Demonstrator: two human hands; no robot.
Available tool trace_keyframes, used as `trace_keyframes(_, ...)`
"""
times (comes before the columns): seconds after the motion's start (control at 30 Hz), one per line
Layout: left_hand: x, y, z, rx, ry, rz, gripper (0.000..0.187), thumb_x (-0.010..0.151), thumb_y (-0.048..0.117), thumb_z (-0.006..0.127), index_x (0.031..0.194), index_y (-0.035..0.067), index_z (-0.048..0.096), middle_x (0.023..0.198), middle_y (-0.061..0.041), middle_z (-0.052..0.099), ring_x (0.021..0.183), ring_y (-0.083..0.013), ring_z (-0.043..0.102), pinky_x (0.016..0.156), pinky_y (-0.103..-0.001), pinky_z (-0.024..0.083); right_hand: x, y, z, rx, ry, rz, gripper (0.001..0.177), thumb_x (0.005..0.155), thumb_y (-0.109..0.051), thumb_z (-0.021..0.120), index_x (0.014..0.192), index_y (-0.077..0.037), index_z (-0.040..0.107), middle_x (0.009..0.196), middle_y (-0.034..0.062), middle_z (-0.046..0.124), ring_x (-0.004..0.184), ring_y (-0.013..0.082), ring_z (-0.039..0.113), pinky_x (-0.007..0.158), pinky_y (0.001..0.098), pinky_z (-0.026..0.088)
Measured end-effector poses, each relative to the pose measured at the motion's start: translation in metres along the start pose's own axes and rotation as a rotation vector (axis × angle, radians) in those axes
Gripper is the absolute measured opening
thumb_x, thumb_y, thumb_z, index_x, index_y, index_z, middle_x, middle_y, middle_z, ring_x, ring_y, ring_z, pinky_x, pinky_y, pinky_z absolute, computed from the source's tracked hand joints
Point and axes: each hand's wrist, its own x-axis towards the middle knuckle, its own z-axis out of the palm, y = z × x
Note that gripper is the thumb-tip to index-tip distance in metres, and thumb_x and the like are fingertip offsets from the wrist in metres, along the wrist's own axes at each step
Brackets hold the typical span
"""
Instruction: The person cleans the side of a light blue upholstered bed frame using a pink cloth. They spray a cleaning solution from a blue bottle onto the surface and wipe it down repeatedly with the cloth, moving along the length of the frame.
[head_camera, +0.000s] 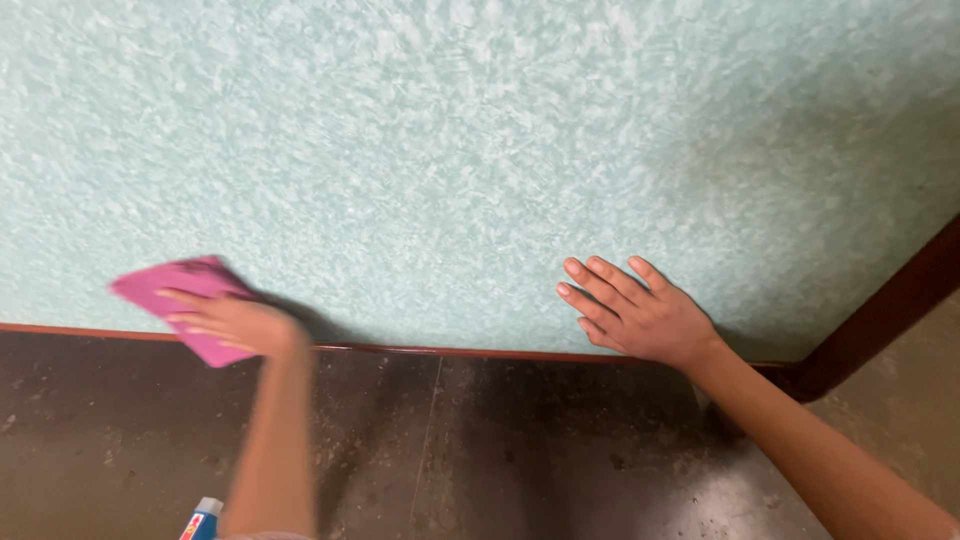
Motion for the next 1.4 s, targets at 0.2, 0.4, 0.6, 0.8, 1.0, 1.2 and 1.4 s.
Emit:
trace_keyframes(0.2,-0.297,0.074,-0.096,-0.437,-0.291,0.288,0.069,0.112,0.037,0.023,0.164,0.005,-0.009,0.167,-0.028,-0.021,0.156,-0.0389,-0.016,0.129,-0.055,-0.007,0.0,0.0,-0.004,0.055,-0.02,0.02,0.06,0.108,-0.044,0.043,0.162,-0.017,0.042,0.167,0.0056,0.036,0.155,0.0236,0.028,0.126,0.0505,0.011)
trace_keyframes(0.4,-0.308,0.083,-0.094,-0.456,-0.364,0.17,0.067,0.111,0.039,0.022,0.165,0.008,-0.002,0.168,-0.024,-0.019,0.158,-0.0407,-0.014,0.127,-0.053,-0.008,0.0,0.005,-0.012,0.145,-0.039,0.007,0.058,0.104,-0.035,0.046,0.159,-0.017,0.048,0.165,0.0063,0.04,0.153,0.023,0.03,0.126,0.0495,0.011)
trace_keyframes(0.6,-0.006,0.001,-0.01,-0.324,-0.064,-0.008,0.062,0.119,0.046,0.025,0.168,0.012,0.01,0.173,-0.023,0.01,0.161,-0.0377,0.017,0.131,-0.055,0.02,0.002,0.004,-0.009,0.159,-0.005,0.009,0.058,0.104,-0.04,0.046,0.156,-0.016,0.051,0.163,0.0059,0.044,0.152,0.0224,0.034,0.126,0.0487,0.013)
trace_keyframes(0.8,0.099,-0.031,-0.042,-0.498,-0.271,0.037,0.061,0.117,0.041,0.016,0.168,0.014,-0.004,0.173,-0.027,-0.002,0.161,-0.0433,0.0,0.13,-0.053,0.012,0.002,0.004,-0.005,0.188,-0.006,0.0,0.063,0.104,-0.049,0.044,0.157,-0.016,0.049,0.163,0.0073,0.044,0.152,0.0235,0.033,0.125,0.0493,0.012)
trace_keyframes(1.0,-0.158,0.04,-0.037,-0.195,0.098,0.294,0.068,0.112,0.042,0.014,0.165,0.001,0.008,0.172,-0.025,0.006,0.161,-0.0404,0.007,0.134,-0.054,0.008,0.001,0.004,-0.009,0.203,-0.007,0.016,0.065,0.104,-0.052,0.042,0.158,-0.016,0.048,0.164,0.0069,0.043,0.153,0.023,0.031,0.126,0.0493,0.01)
trace_keyframes(1.2,-0.361,0.079,-0.15,-0.414,-0.695,0.355,0.074,0.106,0.048,0.021,0.161,0.007,-0.008,0.162,-0.028,-0.027,0.151,-0.0439,-0.025,0.12,-0.058,-0.012,0.001,0.003,-0.01,0.232,-0.037,0.045,0.064,0.105,-0.053,0.04,0.157,-0.018,0.048,0.165,0.0057,0.04,0.154,0.0222,0.028,0.126,0.0484,0.008)
trace_keyframes(1.4,-0.187,0.032,-0.011,-0.634,0.238,0.342,0.067,0.119,0.043,0.022,0.168,0.008,-0.008,0.179,-0.014,-0.001,0.165,-0.0275,0.006,0.139,-0.047,0.008,-0.001,0.004,-0.007,0.247,-0.038,0.034,0.066,0.103,-0.055,0.039,0.157,-0.018,0.049,0.163,0.0055,0.042,0.152,0.0227,0.03,0.125,0.0483,0.009)
